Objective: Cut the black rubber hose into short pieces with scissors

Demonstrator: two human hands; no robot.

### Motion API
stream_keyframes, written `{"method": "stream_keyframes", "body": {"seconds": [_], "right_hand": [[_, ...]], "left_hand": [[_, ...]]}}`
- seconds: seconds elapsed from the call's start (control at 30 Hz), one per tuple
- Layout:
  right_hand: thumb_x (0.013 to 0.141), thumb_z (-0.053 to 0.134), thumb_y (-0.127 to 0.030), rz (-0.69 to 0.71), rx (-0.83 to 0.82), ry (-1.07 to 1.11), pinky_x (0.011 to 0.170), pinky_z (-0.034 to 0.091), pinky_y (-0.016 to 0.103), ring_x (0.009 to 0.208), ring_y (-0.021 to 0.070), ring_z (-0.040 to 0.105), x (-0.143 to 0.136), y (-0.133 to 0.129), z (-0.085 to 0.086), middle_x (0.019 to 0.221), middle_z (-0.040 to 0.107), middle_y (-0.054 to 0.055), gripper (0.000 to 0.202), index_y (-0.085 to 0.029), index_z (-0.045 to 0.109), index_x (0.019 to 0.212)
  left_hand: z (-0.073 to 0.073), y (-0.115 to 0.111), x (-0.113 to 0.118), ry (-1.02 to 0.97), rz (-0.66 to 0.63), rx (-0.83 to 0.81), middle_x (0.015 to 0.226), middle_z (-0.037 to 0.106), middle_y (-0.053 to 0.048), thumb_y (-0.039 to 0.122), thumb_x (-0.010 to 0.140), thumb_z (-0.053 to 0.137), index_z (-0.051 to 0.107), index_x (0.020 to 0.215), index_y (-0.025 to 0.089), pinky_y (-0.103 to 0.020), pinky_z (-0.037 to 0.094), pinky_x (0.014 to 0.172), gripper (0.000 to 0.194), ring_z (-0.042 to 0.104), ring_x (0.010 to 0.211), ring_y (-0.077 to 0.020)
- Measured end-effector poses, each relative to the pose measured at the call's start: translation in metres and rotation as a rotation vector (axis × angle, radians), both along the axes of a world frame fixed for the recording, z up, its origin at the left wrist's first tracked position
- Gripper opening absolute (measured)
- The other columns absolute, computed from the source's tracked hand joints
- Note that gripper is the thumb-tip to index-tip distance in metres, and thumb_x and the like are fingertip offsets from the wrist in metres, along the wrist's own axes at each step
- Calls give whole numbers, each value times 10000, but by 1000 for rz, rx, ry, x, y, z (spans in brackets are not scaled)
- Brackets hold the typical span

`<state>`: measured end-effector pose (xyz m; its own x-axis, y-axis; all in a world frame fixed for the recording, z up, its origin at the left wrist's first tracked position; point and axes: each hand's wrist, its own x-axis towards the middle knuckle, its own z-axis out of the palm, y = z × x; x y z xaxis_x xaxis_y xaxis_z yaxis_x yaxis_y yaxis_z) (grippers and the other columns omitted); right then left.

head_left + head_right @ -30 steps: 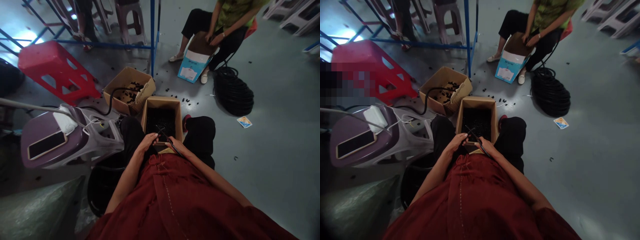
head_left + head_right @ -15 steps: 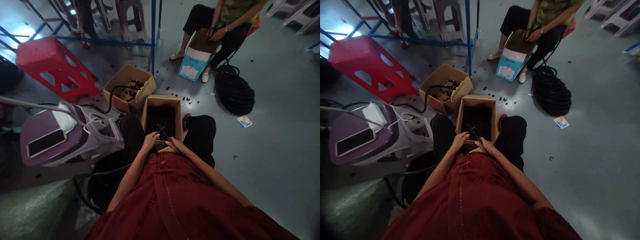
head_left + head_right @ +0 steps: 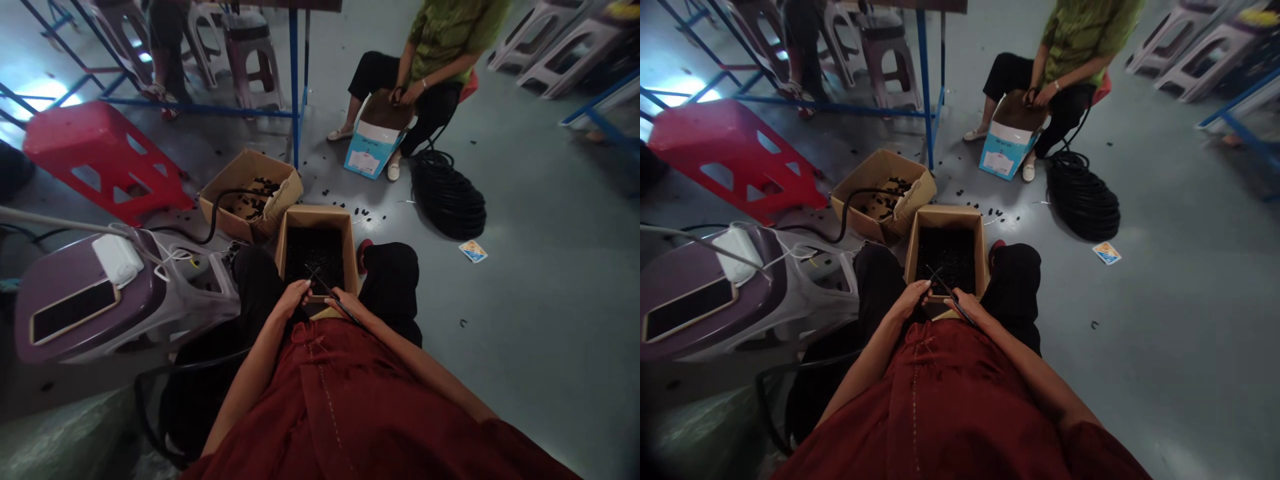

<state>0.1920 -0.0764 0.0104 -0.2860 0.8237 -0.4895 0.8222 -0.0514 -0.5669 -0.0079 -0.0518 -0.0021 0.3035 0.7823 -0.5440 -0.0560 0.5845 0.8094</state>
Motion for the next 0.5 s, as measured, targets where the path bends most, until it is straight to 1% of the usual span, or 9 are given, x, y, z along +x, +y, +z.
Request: {"method": "stream_keyframes", "body": {"seconds": [0.27, 0.5], "right_hand": [[897, 485, -454, 14, -8, -27, 667, 387, 244, 872, 220, 652, 1, 1, 5, 922, 689, 65, 287, -217, 556, 1042], [900, 487, -453, 24, -3, -49, 674, 384, 240, 904, 218, 645, 0, 2, 3, 949, 687, 65, 281, -219, 556, 1039]], "left_hand": [[-5, 1, 3, 22, 17, -20, 615, 519, 42, 486, 752, 577, 576, 885, 124, -180, 276, 423, 386, 405, 446, -46], [-4, 1, 4, 40, 29, -8, 600, 518, 45, 484, 761, 569, 573, 856, 127, -183, 282, 417, 369, 406, 435, -49]]}}
